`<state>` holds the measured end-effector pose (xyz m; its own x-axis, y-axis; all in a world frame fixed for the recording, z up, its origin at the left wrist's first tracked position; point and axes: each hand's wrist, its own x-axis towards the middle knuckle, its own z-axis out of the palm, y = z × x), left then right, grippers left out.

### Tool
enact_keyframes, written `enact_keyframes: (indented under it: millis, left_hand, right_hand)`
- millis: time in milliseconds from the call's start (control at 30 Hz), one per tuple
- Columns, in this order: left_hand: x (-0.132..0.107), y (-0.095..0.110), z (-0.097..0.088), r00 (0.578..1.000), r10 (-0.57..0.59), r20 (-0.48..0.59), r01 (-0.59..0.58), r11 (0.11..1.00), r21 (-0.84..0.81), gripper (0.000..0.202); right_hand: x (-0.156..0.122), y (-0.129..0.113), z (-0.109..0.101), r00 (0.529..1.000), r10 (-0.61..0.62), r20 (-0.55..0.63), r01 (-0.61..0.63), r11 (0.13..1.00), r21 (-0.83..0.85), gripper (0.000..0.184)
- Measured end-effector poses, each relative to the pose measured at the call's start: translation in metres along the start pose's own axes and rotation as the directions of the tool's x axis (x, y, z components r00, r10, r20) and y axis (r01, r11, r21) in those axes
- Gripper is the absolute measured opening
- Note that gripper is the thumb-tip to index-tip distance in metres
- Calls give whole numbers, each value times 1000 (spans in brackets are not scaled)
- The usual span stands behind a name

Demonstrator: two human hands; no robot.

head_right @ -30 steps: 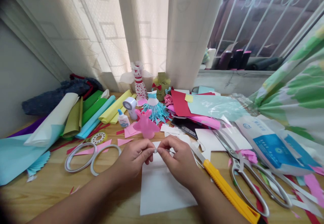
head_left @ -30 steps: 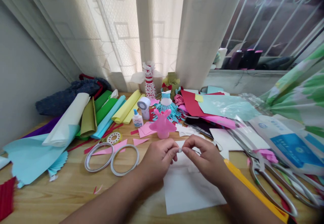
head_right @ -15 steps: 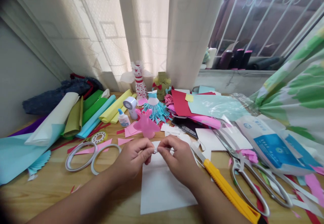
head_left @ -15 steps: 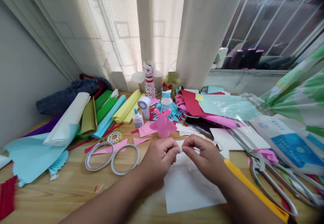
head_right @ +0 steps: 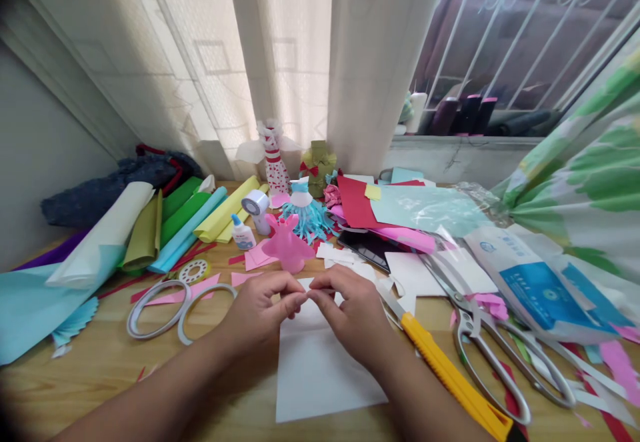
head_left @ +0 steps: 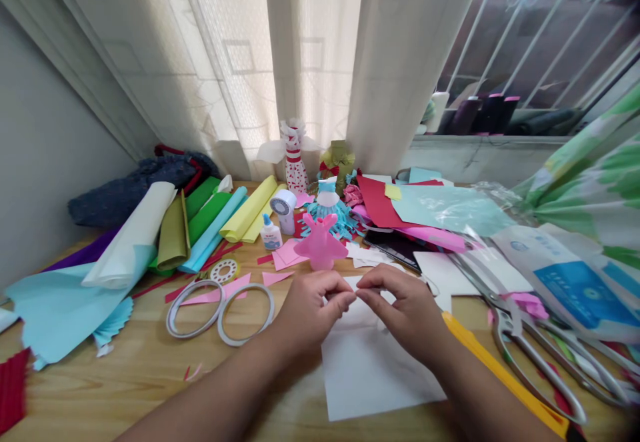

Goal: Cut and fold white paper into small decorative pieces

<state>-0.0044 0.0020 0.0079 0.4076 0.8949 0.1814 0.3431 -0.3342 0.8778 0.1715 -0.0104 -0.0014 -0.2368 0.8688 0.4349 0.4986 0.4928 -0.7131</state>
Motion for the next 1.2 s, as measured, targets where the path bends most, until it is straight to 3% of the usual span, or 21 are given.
enact_keyframes:
  millis: [200, 267, 367, 467, 533, 633, 867, 967, 1100, 1200]
  left_hand:
    - [2, -1, -5, 985, -55, -165, 60, 998, 23, 17]
    - [3, 0, -7, 984, -56, -169, 60, 998, 21, 18]
    - [2, -2, -8, 997, -73, 3, 72, 975, -211, 18]
    - [2, -6, -6, 970, -103, 219, 206, 823, -530, 29]
    - [2, -8, -3, 943, -116, 313, 290, 748, -597, 31]
    - [2, -9, -1, 916, -132, 378, 354, 709, -610, 27]
    - [3, -6, -2, 940, -158, 303, 327, 671, -665, 29]
    - [3, -4, -4, 961, -161, 223, 272, 682, -679, 29]
    - [4, -5, -5, 979, -193, 58, 179, 696, -696, 27]
    - [5, -7, -6, 981, -192, -20, 123, 703, -700, 23]
  right_hand:
    - [4, 8, -9, 989, 61, -134, -72, 994, -80, 10]
    - [5, 9, -11, 978, 75, -195, -90, 994, -69, 10]
    - [4, 8, -11, 975, 28, -223, -35, 999, -27, 9]
    - [2, 5, -8, 983, -106, -150, 111, 993, 26, 11]
    - [1, 4, -6, 979, -171, -114, 176, 984, 40, 15]
    - [0, 4, -4, 973, -185, -134, 190, 982, 22, 18]
    - [3, 8, -5, 977, -82, -198, 75, 996, -43, 20]
    - [3, 11, -5, 979, -24, -200, 16, 999, -40, 19]
    - [2, 13, -4, 980, 96, -175, -90, 995, 39, 18]
    - [3, 12, -4, 948, 261, -183, -229, 957, 180, 15]
